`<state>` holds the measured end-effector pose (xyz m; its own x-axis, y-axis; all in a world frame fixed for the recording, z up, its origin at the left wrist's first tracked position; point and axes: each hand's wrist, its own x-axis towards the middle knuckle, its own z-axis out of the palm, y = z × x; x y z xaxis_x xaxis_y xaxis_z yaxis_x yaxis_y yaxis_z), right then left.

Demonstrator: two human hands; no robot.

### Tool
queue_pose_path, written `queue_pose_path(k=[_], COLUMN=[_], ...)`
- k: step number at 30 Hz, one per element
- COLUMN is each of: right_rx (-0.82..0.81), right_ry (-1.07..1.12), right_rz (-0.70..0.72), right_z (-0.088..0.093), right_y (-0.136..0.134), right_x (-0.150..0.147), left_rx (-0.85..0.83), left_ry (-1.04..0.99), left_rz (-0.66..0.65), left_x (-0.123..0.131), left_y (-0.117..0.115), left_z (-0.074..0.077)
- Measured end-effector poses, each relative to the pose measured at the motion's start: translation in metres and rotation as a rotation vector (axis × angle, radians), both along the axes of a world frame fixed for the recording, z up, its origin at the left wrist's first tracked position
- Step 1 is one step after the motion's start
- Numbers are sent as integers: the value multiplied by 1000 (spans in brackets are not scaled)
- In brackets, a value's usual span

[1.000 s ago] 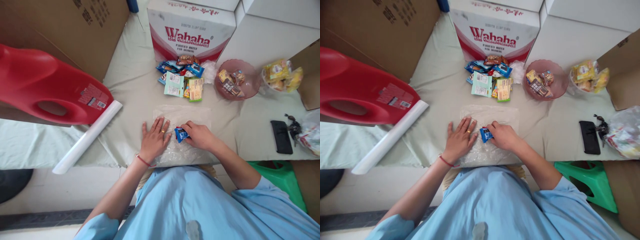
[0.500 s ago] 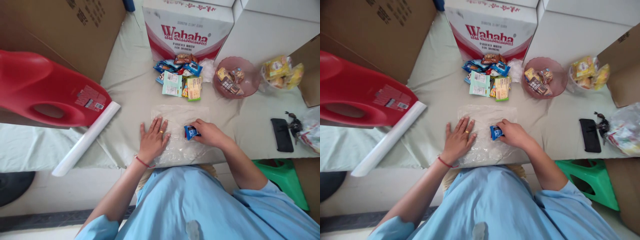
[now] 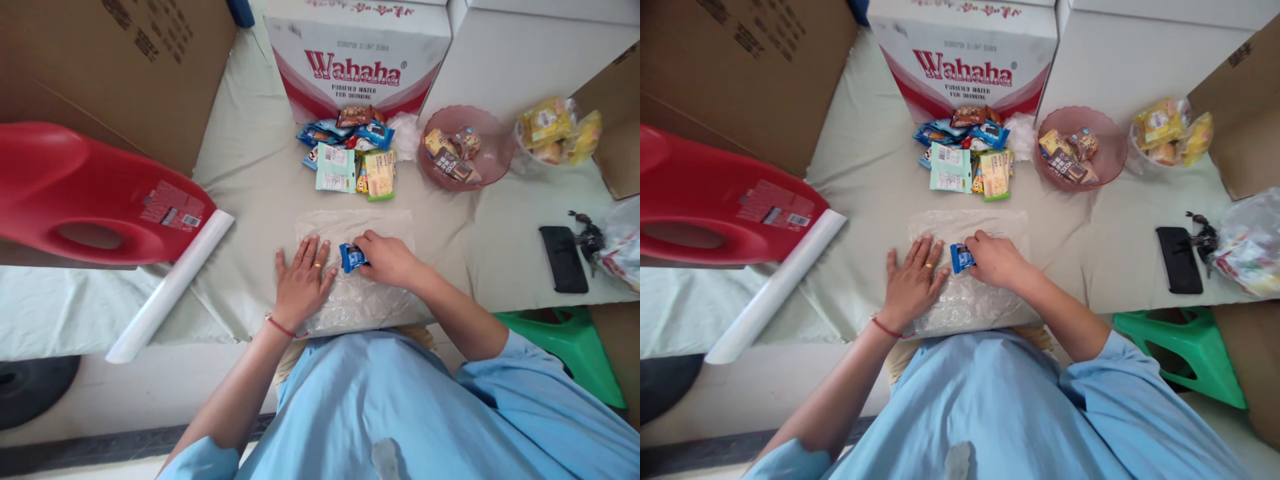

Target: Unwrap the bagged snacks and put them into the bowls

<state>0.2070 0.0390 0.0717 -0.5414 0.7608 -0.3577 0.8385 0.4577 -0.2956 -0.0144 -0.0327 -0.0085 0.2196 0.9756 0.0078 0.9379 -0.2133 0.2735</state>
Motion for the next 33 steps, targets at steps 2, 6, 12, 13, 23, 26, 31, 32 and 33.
queue_pose_path(k=[2, 6, 12, 13, 23, 26, 31, 32, 33], right_rx=[-8, 45, 103, 92, 130, 24, -186, -239, -293], right_ry=[-15, 92, 440, 474, 610, 692, 680, 686, 703], right_rz=[6, -35, 105, 157, 62, -15, -203, -256, -306], right_z=[-10, -14, -5, -8, -47, -22, 1, -1, -3], right_y=[-2, -9, -39, -48, -96, -71, -16, -6, 2], right_x=[-4, 12, 71, 79, 100, 96, 88, 85, 83], left_rx=[5, 55, 263, 275, -91, -135, -70, -45, -21], left_ry=[-18, -107, -287, -289, -238, -230, -224, -232, -245], left_rz=[-9, -13, -116, -171, -417, -425, -360, -333, -302], left_x=[-2, -13, -39, -44, -86, -88, -76, -73, -69], left_y=[0, 0, -7, -10, -15, -8, 4, 6, 7], left_z=[-1, -5, -1, 1, 10, 13, 8, 7, 7])
